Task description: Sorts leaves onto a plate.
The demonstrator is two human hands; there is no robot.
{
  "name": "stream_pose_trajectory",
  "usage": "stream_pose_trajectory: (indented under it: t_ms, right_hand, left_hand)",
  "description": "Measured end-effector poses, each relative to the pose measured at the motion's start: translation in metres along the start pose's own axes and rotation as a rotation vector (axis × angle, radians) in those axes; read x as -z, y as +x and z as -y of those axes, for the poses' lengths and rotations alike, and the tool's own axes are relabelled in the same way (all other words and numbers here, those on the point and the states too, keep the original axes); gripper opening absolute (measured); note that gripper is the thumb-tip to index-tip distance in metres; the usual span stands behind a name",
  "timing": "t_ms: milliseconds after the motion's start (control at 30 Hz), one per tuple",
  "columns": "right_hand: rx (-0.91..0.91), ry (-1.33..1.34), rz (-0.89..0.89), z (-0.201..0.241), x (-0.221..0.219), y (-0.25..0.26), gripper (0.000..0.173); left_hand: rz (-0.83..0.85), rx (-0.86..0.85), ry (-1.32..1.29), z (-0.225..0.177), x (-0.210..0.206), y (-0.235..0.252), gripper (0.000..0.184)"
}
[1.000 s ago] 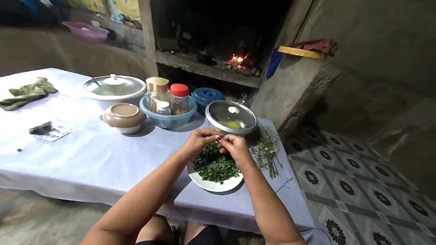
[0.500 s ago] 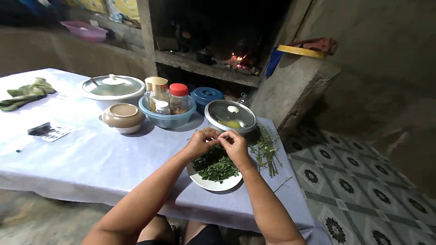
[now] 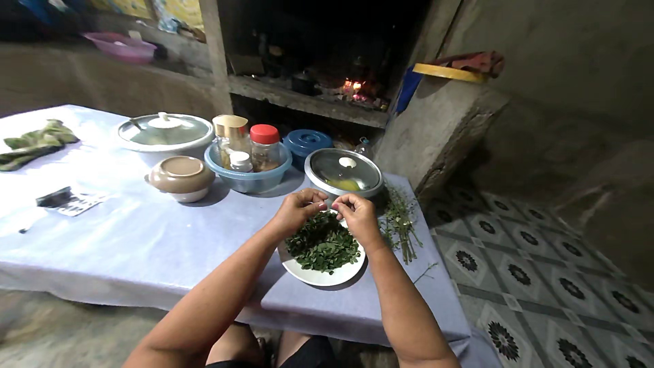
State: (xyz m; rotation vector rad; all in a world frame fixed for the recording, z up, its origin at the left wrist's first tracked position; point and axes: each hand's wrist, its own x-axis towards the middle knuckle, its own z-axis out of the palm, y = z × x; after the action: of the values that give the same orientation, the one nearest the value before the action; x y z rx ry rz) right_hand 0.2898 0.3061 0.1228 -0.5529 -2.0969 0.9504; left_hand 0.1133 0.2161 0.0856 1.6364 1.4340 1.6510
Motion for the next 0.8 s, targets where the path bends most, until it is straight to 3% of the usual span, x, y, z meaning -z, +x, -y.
stream_pose_trajectory:
  t_ms: [100, 200, 333, 500, 600, 800]
  right_hand:
    - [-0.068, -0.111, 0.036, 0.004, 0.018, 0.004, 0.009]
    - [-0.103, -0.480, 0.067, -0.001, 0.049, 0.010, 0.011]
    - [-0.399, -0.842, 0.058, -0.009, 0.080, 0.018, 0.016]
    - [-0.495, -0.834, -0.031, -0.040, 0.094, 0.029, 0.037]
    - [-0.447, -0.783, -0.030, -0.035, 0.086, 0.026, 0.036]
    - [-0.349, -0.731, -0.003, -0.023, 0.075, 0.021, 0.033]
  left_hand:
    - [0.059, 0.028, 0.049, -0.003, 0.005, 0.000, 0.009]
    - [0.241, -0.003, 0.231, -0.008, 0.011, -0.001, 0.012]
    - [0.492, -0.091, 0.372, -0.002, 0.014, -0.001, 0.016]
    - [0.800, -0.126, 0.478, 0.000, 0.009, -0.005, 0.067]
    - [0.863, -0.095, 0.581, 0.001, -0.003, -0.008, 0.070]
    - [0.837, -0.043, 0.722, 0.007, -0.020, -0.006, 0.057]
